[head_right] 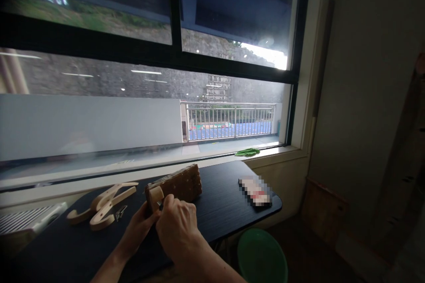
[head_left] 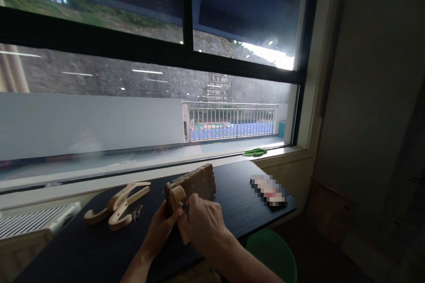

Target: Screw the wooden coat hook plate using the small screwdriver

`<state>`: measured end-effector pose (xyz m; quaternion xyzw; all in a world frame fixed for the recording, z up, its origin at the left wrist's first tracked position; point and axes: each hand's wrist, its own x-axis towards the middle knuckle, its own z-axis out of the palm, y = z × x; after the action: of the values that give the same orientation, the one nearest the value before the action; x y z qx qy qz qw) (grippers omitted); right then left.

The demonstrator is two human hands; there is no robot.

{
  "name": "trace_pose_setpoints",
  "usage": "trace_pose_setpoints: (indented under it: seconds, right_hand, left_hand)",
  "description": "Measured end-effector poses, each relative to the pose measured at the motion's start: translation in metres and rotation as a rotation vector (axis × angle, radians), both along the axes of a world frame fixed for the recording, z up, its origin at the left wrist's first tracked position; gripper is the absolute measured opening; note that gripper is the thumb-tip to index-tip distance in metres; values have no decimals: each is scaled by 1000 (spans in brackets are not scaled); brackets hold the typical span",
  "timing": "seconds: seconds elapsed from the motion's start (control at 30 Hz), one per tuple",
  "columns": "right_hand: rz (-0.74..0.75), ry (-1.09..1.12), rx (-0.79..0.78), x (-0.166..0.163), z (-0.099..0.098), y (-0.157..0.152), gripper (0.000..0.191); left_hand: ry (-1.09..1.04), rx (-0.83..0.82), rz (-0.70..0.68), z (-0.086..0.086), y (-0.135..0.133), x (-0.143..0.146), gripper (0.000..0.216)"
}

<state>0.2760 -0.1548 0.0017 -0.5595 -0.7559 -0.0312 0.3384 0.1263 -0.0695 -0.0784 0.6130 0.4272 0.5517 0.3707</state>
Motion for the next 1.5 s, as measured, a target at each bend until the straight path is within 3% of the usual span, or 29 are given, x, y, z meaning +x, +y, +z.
trace_pose_setpoints:
  seconds: [0.23,0.53,1.03,1.23,1.5]
  right_hand:
    - [-32,9,21,0,-3,2,10]
    - [-22,-21,15,5,3,-2,15]
    - [0,11,-41,3,-11,3,14]
    - [-6,-40,10,6,-3,1,19]
    - [0,-34,39,-1,-3,2,9]
  left_hand:
    - [37,-36,49,11,-5,2,47]
    - [23,-41,28,-2,6,-4,48]
    - [38,-44,36,3,3,-2,49]
    - [30,-25,19,1,4,-3,48]
    - [24,-40,24,1,5,-3,48]
